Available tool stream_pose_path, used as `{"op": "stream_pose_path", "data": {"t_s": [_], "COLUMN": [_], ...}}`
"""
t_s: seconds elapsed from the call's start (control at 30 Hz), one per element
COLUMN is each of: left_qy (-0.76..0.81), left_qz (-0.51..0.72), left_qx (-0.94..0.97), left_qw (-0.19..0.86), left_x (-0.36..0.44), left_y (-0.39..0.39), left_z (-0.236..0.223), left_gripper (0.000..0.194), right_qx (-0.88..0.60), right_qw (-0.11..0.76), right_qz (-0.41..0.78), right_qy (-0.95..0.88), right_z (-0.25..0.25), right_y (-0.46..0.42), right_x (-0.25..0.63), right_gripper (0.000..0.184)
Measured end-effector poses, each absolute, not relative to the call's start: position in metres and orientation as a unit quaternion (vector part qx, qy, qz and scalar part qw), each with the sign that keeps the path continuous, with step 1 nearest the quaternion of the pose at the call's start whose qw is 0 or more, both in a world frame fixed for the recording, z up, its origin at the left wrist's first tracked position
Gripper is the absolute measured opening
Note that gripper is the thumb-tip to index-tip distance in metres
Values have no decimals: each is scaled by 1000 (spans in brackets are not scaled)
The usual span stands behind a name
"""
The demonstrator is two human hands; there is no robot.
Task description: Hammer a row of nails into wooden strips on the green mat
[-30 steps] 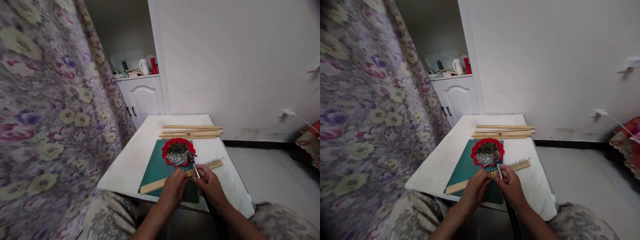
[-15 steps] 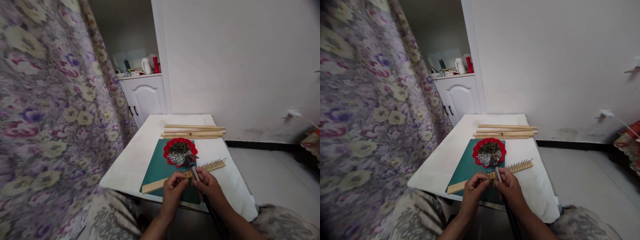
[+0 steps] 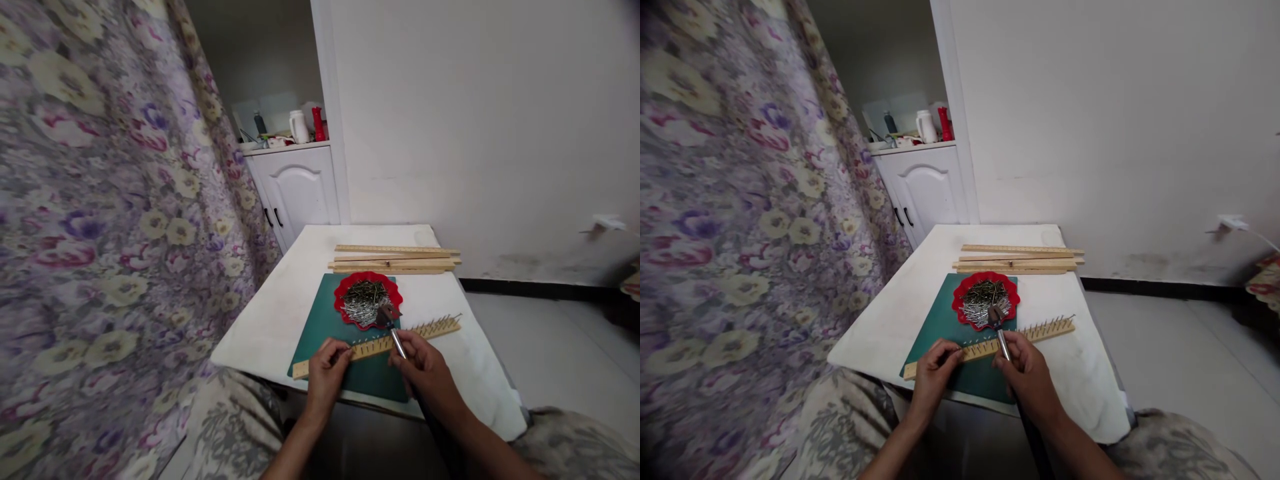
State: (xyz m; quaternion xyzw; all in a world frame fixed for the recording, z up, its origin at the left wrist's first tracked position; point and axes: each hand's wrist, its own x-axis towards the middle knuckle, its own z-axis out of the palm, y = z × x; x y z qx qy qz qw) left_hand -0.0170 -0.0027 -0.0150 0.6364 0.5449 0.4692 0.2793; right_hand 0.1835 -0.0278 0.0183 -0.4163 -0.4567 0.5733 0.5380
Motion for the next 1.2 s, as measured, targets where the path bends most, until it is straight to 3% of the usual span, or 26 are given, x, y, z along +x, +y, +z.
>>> {"op": "stream_pose_path", "data": {"t_s": [0.53,0.8,1.2], "left_qy": [538,538,540], "left_qz": [429,413,419], "left_qx": [683,694,692], "left_qw": [244,242,233], "left_x": [-13,-11,-12], "left_y": [-1,-2,-2], "left_z": [-20,-20,-24], "left_gripper": [15,13,16], "right_qx": [-415,-368,-389], "right_qw": [514,437,397], "right_qz": [584,642,618], "right_qy": [-472,-512,-556], "right_z": [19,24,26], "right_y": [-31,-42,-50], "right_x": [182,177,165], "right_gripper": [25,21,18]}}
